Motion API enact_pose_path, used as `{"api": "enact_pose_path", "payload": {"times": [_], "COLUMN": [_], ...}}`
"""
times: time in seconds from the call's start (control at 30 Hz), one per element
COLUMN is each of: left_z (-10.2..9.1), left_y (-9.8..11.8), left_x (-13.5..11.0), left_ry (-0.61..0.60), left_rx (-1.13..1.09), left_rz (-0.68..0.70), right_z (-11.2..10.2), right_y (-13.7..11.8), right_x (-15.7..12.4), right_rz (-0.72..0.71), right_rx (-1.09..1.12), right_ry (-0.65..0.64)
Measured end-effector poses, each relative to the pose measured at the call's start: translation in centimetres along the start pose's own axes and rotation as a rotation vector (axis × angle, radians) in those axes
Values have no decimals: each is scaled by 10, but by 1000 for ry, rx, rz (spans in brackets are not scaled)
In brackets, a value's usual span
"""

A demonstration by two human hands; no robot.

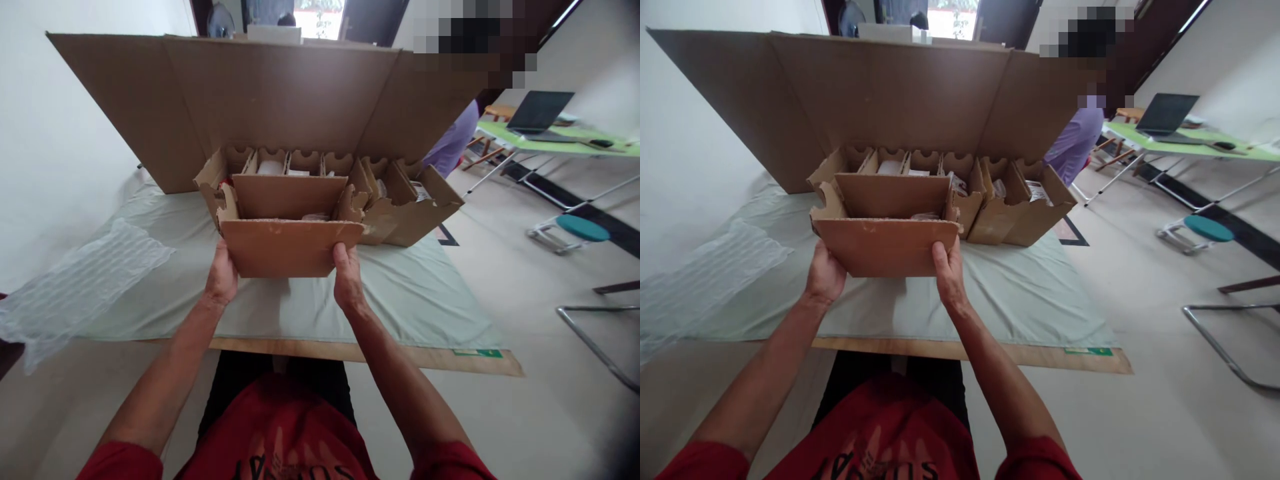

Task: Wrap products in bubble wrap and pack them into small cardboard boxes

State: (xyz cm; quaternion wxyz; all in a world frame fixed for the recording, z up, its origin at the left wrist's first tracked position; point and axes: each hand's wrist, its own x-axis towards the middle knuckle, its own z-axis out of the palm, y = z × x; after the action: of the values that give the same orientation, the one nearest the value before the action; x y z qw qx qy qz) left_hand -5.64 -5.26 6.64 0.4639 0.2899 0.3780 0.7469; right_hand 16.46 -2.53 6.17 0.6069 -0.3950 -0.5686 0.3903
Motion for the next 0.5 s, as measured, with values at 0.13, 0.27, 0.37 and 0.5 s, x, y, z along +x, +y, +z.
{"api": "enact_pose_path", "payload": {"times": [0.13, 0.27, 0.37, 0.5], "left_z": [6, 13, 8, -16], "left_y": [7, 4, -1, -9], "left_x": [-1, -3, -9, -28], "left_ry": [-37, -38, -47, 12], "left_rx": [-7, -26, -29, 13], "left_rz": [-14, -11, -6, -22], "right_z": [0, -8, -12, -6], "right_y": [-5, -7, -4, 16], "right_x": [3, 5, 1, -7], "right_rz": [-13, -31, -4, -2], "right_rx": [38, 26, 42, 30], "right_ry": [28, 6, 26, -39]}}
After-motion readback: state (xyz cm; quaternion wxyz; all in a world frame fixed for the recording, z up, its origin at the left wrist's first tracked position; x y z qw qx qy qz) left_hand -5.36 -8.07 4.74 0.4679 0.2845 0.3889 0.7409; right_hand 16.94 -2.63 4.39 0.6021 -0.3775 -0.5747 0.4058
